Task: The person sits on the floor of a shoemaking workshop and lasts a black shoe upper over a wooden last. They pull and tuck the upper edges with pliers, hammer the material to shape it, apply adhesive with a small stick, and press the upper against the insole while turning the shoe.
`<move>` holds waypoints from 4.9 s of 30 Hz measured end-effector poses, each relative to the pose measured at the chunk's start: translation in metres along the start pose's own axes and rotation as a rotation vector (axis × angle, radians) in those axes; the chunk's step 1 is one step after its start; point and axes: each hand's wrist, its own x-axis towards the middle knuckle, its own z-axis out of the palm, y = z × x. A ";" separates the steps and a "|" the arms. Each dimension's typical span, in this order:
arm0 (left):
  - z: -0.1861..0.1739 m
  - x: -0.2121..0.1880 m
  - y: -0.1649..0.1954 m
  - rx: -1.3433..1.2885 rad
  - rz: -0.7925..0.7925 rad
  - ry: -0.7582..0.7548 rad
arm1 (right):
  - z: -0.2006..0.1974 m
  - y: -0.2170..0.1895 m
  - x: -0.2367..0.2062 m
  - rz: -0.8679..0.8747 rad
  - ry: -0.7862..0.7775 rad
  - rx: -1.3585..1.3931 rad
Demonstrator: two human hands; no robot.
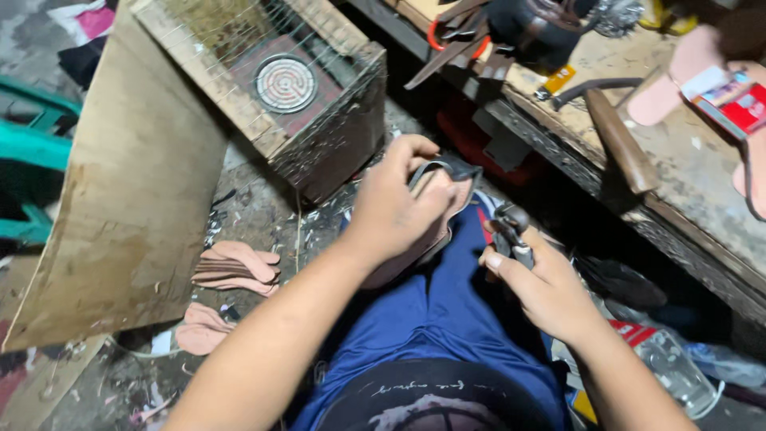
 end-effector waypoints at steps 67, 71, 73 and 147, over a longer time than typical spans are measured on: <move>0.085 -0.022 -0.049 0.436 0.103 -0.346 | -0.012 0.040 -0.009 0.274 0.053 -0.524; 0.084 -0.030 -0.041 0.491 0.197 -0.340 | -0.017 0.046 -0.007 0.289 0.087 -0.386; 0.083 -0.037 -0.036 0.516 0.209 -0.345 | -0.019 0.048 -0.008 0.269 0.072 -0.392; 0.097 -0.033 -0.041 0.414 0.266 -0.334 | -0.012 0.039 -0.006 0.063 0.034 -0.660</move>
